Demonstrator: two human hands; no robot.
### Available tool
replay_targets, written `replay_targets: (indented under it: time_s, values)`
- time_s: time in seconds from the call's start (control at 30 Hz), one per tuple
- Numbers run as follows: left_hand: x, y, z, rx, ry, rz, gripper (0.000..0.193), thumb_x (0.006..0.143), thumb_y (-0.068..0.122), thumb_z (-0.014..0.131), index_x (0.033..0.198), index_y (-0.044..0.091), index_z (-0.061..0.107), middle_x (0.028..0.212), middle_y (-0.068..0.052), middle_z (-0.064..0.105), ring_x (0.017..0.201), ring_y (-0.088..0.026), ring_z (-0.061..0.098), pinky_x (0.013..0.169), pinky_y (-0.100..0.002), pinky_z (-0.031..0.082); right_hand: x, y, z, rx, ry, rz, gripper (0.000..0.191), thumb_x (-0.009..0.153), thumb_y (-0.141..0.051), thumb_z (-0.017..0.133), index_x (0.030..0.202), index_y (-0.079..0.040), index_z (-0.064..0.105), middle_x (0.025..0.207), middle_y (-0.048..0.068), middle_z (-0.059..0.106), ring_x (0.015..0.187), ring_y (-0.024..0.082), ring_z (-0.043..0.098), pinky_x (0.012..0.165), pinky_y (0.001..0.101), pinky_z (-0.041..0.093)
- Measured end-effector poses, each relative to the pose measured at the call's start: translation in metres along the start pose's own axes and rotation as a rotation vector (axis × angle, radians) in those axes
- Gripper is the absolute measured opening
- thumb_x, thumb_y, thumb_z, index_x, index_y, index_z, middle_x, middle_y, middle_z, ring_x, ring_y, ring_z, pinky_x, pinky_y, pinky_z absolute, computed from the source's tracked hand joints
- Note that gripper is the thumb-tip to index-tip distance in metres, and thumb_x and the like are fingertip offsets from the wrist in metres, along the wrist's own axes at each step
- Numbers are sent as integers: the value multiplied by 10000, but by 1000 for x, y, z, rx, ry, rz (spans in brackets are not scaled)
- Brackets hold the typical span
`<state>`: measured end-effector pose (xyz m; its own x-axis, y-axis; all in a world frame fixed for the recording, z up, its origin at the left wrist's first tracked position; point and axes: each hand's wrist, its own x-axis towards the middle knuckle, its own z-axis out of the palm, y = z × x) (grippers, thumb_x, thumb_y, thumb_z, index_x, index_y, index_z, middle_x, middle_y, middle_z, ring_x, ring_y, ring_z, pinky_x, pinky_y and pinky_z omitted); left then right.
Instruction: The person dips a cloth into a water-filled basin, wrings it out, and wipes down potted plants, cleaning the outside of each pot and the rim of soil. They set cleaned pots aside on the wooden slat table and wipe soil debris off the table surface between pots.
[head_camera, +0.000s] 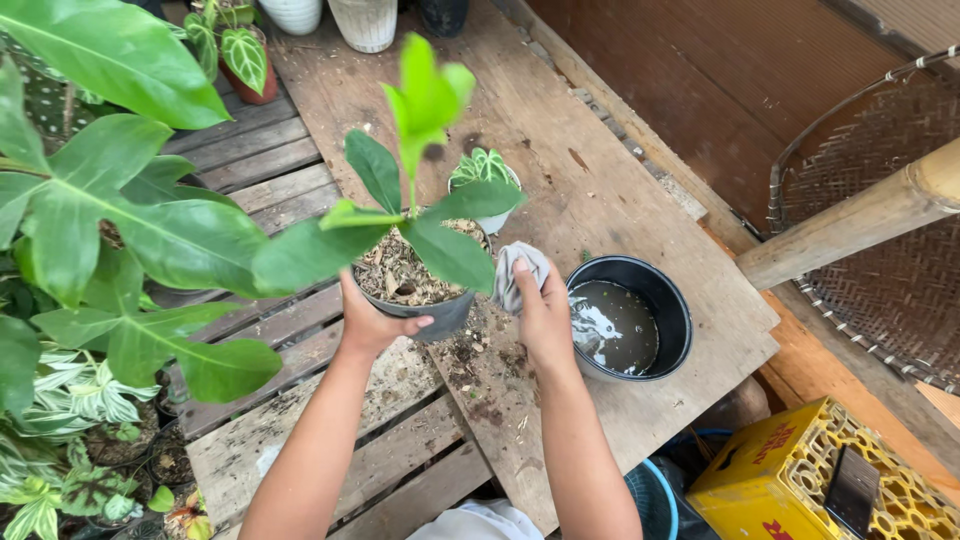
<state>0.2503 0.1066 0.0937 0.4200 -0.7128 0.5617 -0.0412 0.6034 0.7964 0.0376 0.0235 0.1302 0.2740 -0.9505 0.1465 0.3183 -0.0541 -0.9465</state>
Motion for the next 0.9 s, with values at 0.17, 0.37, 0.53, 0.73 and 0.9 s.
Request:
replay_targets:
  time_s: [0.17,0.37,0.53,0.73,0.9]
  values:
    - [13,22,0,-113,-5,45,1283,587,423,1019,1518,29,230,1452,-134,478,1379,-255,525,1232,-408,431,-2,-22,30,-25,3,-180,404,1094,-206,533,1390,66,567,1336,159,690,1209,187,640,1051,323,492]
    - [18,40,10,-112,22,122,1175,643,407,997,1495,75,258,1386,-93,478,1328,-225,531,1199,-371,442,-13,-31,71,-95,25,-375,456,1110,-176,428,1525,10,396,1526,145,553,1448,203,459,1232,340,301]
    - [23,47,17,-71,109,130,1143,658,372,997,1486,101,258,1360,-84,444,1307,-220,523,1175,-369,444,-27,-30,87,-126,98,-490,413,1101,-102,473,1484,51,483,1557,182,526,1457,242,491,1234,376,349]
    - [38,58,21,-81,153,168,1103,696,339,992,1478,116,247,1366,-100,454,1292,-220,536,1163,-364,468,-74,-10,107,-464,130,-712,508,1006,26,550,1502,75,454,1624,314,353,1542,415,325,1271,468,288]
    - [39,65,18,-83,132,177,1085,701,315,999,1459,124,246,1353,-105,477,1282,-222,555,1161,-359,478,-83,-3,112,-596,118,-859,583,940,105,582,1505,74,444,1626,382,266,1553,498,259,1277,504,260]
